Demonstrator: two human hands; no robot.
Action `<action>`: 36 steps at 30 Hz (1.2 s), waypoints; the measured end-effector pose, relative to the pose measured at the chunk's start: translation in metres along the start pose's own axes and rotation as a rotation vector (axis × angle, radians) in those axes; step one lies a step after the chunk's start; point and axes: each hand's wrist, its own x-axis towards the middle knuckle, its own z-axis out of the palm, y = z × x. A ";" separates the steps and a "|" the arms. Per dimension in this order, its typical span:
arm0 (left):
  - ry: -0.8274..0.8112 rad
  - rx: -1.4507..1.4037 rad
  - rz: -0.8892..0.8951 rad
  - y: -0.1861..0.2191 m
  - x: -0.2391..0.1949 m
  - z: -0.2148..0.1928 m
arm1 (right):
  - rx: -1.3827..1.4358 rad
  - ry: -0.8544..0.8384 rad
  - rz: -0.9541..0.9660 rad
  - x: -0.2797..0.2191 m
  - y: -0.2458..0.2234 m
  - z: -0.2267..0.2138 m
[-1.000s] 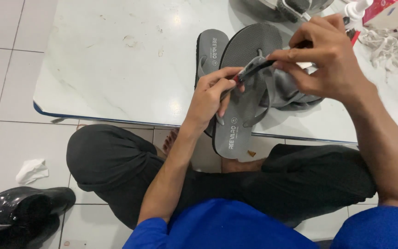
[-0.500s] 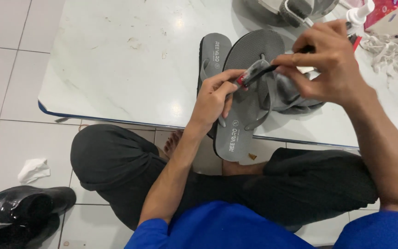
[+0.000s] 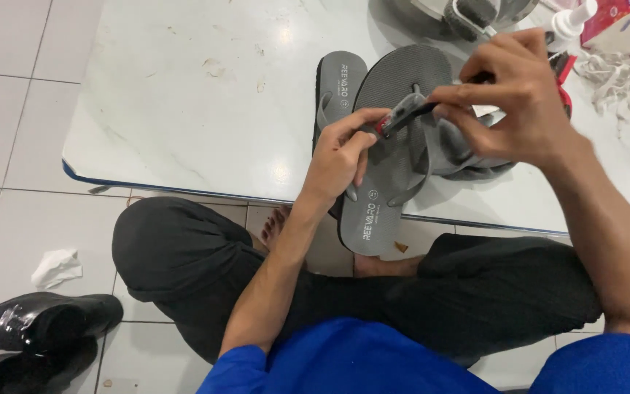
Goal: The person scrubs a gray flip-flop with a brush and cleaning solution, then wipes it with a cloth. They flip the sandal to clean the sole and the strap, applying more solution as needed. The person inspects the cleaned flip-flop at the end.
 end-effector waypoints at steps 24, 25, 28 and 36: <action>-0.030 -0.054 -0.036 0.001 0.000 0.001 | 0.040 0.066 0.011 0.010 -0.013 -0.003; -0.026 -0.051 -0.038 0.000 -0.002 0.002 | 0.044 0.068 0.009 0.002 -0.003 -0.002; -0.031 -0.056 -0.020 0.001 -0.001 0.004 | -0.006 0.056 0.061 -0.009 0.016 -0.002; -0.039 -0.070 -0.011 0.003 -0.002 0.006 | 0.002 0.090 0.081 -0.008 0.011 -0.008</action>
